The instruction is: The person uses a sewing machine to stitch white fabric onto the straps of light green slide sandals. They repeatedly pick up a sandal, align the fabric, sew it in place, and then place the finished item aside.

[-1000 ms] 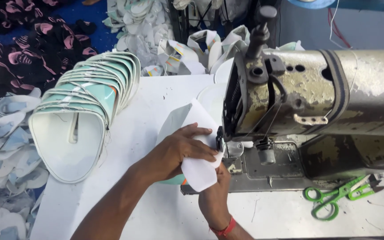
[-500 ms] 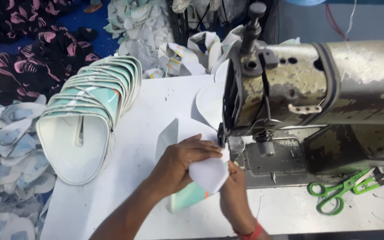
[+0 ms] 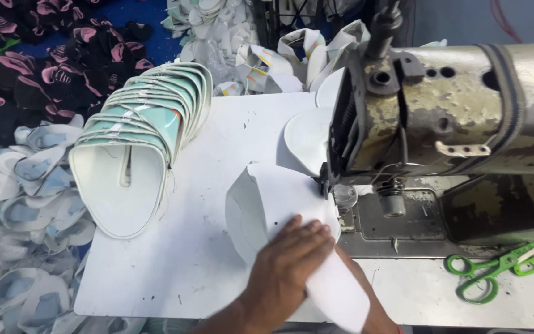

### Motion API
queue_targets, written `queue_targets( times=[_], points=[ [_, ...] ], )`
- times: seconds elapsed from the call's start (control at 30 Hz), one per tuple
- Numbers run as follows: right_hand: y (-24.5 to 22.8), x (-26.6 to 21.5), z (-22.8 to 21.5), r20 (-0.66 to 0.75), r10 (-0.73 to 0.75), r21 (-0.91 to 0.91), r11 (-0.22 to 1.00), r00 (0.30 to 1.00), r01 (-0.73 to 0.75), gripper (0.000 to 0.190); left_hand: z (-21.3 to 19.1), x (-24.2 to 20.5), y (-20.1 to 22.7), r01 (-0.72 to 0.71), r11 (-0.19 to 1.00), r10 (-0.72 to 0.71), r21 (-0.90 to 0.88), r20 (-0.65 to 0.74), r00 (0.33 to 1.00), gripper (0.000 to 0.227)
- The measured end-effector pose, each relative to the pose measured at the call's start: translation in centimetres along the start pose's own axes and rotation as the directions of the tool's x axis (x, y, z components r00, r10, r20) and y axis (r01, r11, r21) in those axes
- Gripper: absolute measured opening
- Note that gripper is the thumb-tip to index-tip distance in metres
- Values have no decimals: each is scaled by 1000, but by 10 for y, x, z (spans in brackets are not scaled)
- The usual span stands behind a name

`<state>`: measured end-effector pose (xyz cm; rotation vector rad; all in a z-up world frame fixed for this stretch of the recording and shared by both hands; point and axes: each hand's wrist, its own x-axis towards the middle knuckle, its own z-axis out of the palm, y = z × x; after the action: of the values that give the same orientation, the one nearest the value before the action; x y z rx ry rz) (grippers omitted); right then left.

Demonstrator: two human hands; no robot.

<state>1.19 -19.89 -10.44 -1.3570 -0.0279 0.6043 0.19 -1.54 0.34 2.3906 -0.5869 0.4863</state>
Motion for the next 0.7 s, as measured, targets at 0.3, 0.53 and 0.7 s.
queue_targets(
  times=[0.3,0.53,0.7],
  points=[
    [-36,-9,18,161,-288,-40,954,944,298,54,-10,3,0,-53,997,58,-52,106,993,30],
    [-12,13,25,7,-39,136,990,999,38,48,-23,20,-12,-126,992,124,4,157,980,23],
    [-8,25,25,-38,-134,-47,990,990,132,45,-27,30,-27,-217,976,208,23,198,958,26]
  ],
)
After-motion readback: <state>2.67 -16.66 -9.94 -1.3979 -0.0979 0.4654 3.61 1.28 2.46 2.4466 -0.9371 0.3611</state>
